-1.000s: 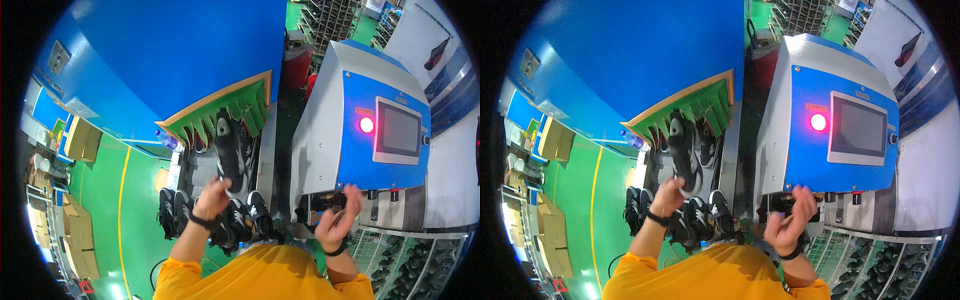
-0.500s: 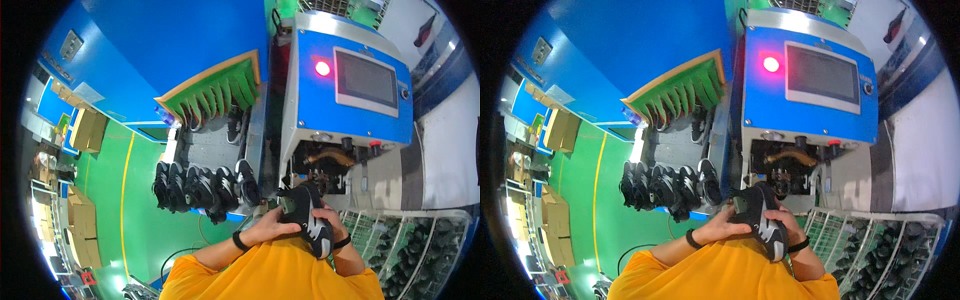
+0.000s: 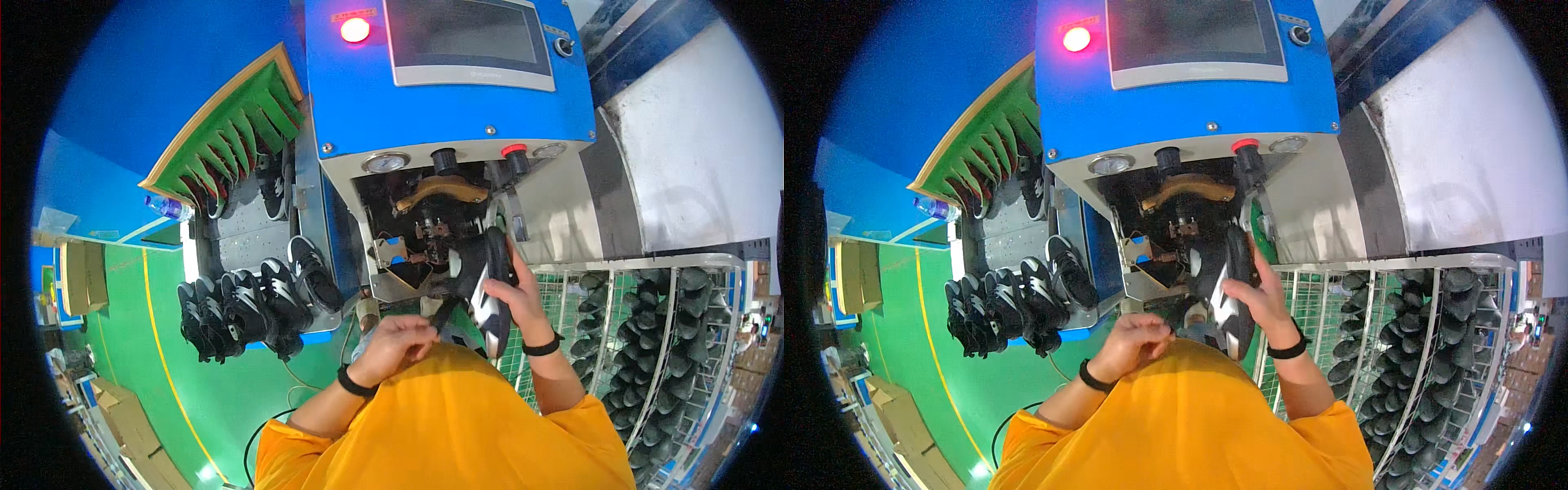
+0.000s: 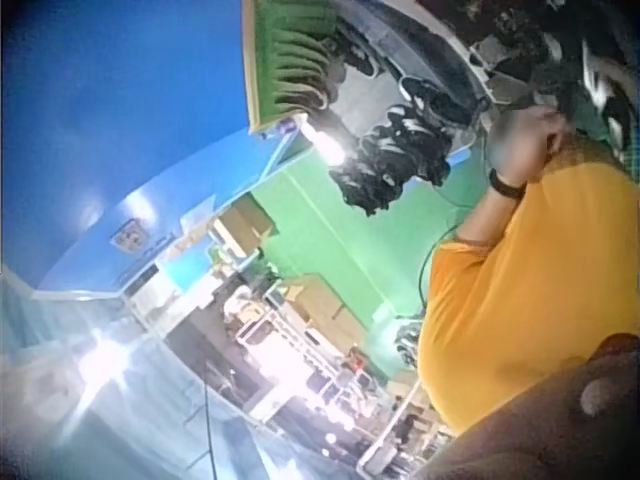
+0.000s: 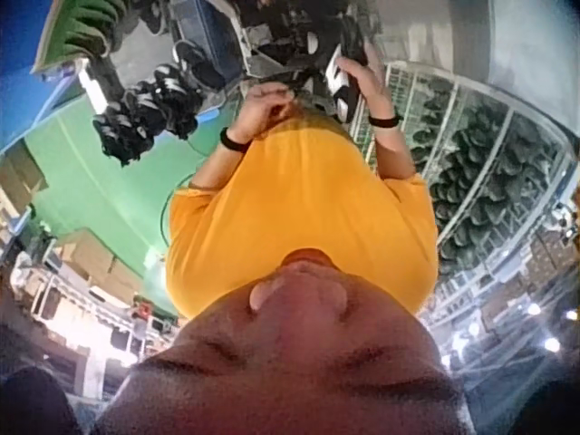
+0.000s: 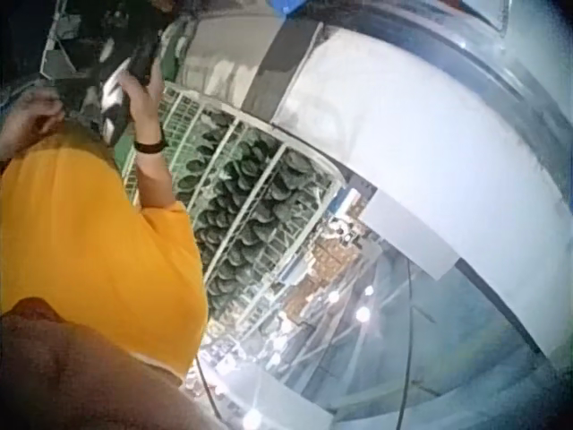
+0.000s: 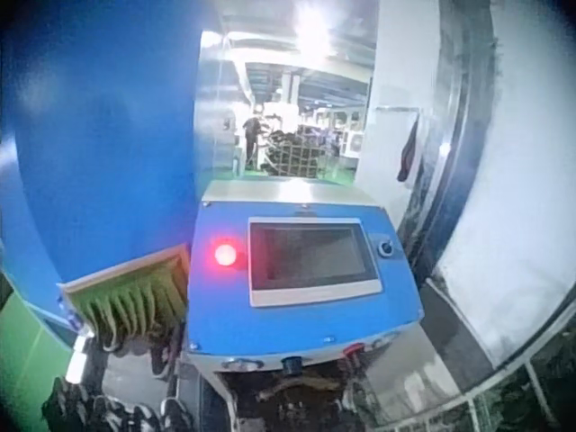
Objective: Operating a shoe lasting machine to shape the upper of the shoe over the last and then placing finished shoes onto a conveyor belt.
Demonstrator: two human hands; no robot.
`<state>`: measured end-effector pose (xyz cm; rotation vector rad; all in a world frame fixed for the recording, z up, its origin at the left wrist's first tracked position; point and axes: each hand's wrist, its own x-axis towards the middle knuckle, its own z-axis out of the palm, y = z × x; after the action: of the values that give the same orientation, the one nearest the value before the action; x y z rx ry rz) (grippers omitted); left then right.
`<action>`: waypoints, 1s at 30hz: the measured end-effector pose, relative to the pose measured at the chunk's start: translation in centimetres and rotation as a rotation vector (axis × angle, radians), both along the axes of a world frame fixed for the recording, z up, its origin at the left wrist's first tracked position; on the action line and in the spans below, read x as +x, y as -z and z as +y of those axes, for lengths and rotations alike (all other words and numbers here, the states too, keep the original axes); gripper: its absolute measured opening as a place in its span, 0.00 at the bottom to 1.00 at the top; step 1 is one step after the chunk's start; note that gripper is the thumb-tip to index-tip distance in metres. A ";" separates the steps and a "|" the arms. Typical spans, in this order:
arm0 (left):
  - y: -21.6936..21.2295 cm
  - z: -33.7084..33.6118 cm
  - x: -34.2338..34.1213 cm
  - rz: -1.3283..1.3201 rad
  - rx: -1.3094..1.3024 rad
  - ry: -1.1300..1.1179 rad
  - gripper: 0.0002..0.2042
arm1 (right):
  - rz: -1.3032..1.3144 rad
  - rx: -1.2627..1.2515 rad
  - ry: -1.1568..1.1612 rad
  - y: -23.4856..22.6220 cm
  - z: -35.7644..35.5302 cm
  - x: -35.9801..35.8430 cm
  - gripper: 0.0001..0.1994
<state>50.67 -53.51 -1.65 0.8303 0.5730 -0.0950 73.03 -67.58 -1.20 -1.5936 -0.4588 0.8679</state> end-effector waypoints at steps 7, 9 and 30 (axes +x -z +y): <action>7.0 1.4 3.5 0.153 -0.047 -0.353 0.11 | -0.934 -0.547 -0.156 2.1 6.4 0.6 0.44; 8.4 1.5 4.1 0.191 -0.093 -0.453 0.10 | -1.133 -0.600 -0.233 2.4 8.0 -0.3 0.43; 9.7 3.6 2.2 0.169 0.100 0.050 0.15 | -1.221 -0.477 0.046 5.5 8.9 -1.5 0.40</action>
<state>52.88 -49.95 -11.33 0.9401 0.7208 -0.1851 71.49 -58.72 -6.69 -2.4716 -1.0976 -0.1732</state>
